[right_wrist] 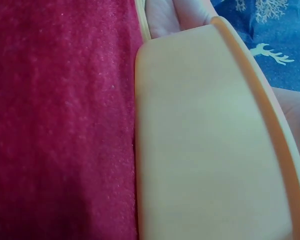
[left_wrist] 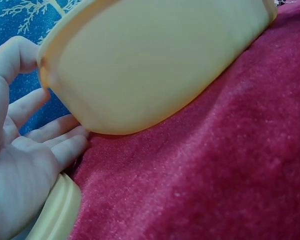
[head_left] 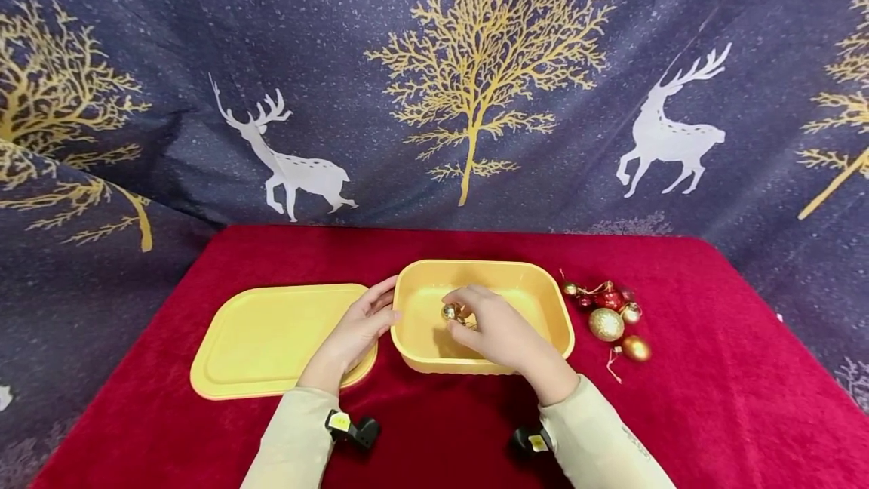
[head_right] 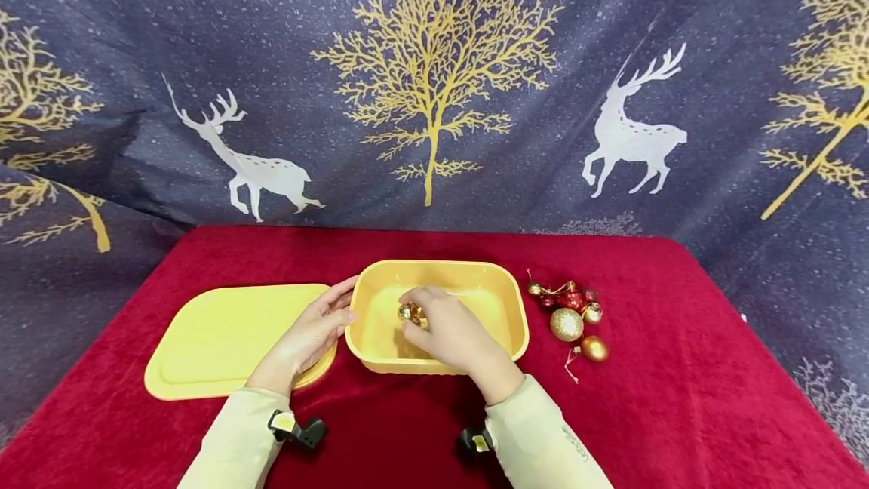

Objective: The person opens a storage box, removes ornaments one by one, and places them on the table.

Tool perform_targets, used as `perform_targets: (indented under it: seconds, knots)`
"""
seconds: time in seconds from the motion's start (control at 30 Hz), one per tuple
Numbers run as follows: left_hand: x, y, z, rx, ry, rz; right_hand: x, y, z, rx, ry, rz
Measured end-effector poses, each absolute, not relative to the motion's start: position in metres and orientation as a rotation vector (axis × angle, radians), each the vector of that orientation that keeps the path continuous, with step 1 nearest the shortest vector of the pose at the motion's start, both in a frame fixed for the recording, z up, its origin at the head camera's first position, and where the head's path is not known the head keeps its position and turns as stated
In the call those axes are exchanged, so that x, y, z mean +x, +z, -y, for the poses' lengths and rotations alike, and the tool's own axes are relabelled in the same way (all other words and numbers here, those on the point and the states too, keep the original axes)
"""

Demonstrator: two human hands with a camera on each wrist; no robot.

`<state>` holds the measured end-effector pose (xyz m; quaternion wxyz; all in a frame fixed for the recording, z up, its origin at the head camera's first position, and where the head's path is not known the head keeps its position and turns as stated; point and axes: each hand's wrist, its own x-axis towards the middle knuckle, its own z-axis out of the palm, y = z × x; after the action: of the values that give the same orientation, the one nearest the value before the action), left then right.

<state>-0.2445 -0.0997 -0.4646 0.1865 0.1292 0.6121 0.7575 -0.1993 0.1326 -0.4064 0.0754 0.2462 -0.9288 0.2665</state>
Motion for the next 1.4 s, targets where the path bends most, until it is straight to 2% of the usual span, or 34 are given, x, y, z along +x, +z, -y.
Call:
perform_targets:
  seconds: [0.27,0.67,1.17,1.4]
  knots:
    - [-0.244,-0.463,0.098,0.374,2.136,-1.736,-0.197,-0.399,-0.140,0.725,0.903,2.722]
    - [-0.235,-0.470,0.095,0.321,2.126,-1.856,-0.189,-0.408,-0.142,0.711,0.870,2.686]
    - [-0.233,-0.470,0.094,0.245,2.225,-1.843,-0.195,-0.407,-0.143,0.739,0.849,2.600]
    - [-0.233,-0.470,0.095,0.298,2.238,-1.827,-0.199,-0.403,-0.152,0.697,0.909,2.598]
